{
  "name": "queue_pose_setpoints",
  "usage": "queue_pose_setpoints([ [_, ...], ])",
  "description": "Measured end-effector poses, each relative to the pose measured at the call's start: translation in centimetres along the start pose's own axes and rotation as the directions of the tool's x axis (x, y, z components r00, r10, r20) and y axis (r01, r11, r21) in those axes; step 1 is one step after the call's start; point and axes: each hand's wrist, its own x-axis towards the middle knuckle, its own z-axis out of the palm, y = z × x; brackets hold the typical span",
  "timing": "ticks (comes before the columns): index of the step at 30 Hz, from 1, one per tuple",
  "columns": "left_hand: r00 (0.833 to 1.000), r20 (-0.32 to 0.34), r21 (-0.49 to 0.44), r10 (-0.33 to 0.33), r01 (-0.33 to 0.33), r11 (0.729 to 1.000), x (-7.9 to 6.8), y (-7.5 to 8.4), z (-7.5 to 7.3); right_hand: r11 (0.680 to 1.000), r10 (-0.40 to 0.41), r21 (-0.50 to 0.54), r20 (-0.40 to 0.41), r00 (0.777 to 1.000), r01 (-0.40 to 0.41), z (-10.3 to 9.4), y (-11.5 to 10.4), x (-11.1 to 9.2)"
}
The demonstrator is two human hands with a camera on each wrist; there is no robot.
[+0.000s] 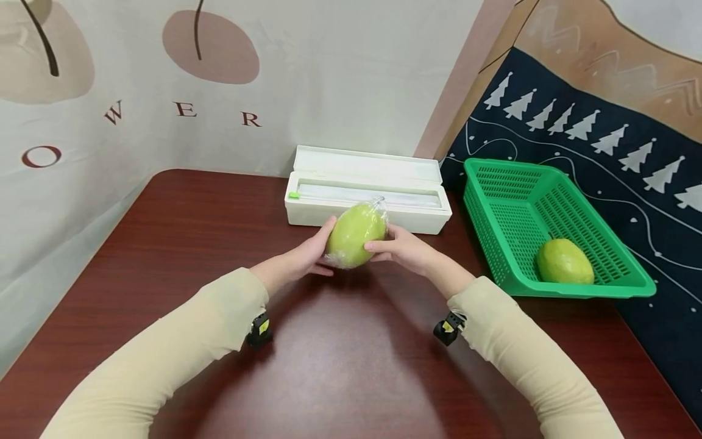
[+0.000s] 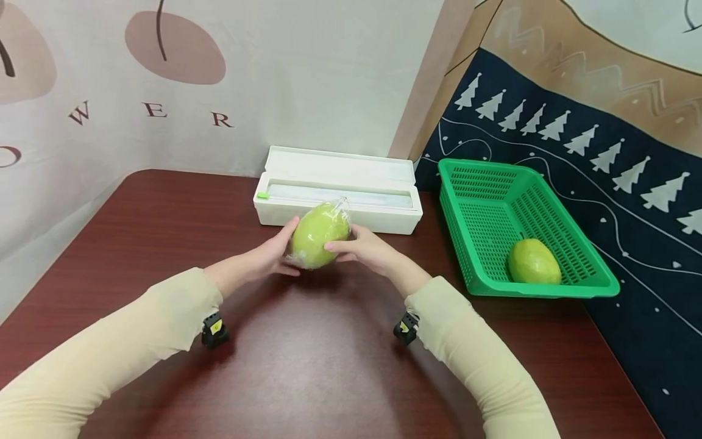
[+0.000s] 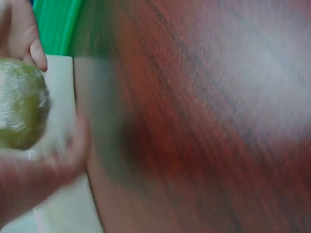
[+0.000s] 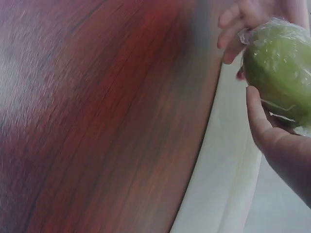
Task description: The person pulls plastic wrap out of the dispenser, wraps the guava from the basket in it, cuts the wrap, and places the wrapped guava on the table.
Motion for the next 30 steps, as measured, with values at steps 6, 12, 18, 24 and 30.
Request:
queue_pose_setpoints([
  [6,0.961,-0.132,0.230,0.245,-0.211,0.950,-0.6,0.4,-0.1,0.997,0.072,0.037,-0.098,0.993,-0.069,0.5,0.0,0.5],
  [12,0.969,-0.116,0.072,0.217,-0.210,0.975,-1.5,0.8,-1.2,0.993,0.054,0.114,-0.121,0.991,-0.040,1.4,-0.9,1.0],
  [18,0.963,-0.168,-0.039,0.210,-0.219,0.975,-2.8,1.3,-4.0,0.984,-0.007,0.174,-0.147,0.989,0.033,3.3,-2.2,2.4],
  [24,0.942,-0.248,-0.084,0.228,-0.255,0.963,-4.4,1.5,-6.5,0.973,0.000,0.223,-0.243,0.970,0.056,6.2,-4.0,4.8],
  [30,0.926,-0.345,-0.120,0.153,-0.205,0.971,-4.5,1.0,-8.8,0.966,0.056,0.258,-0.335,0.941,0.035,9.1,-5.0,7.9],
])
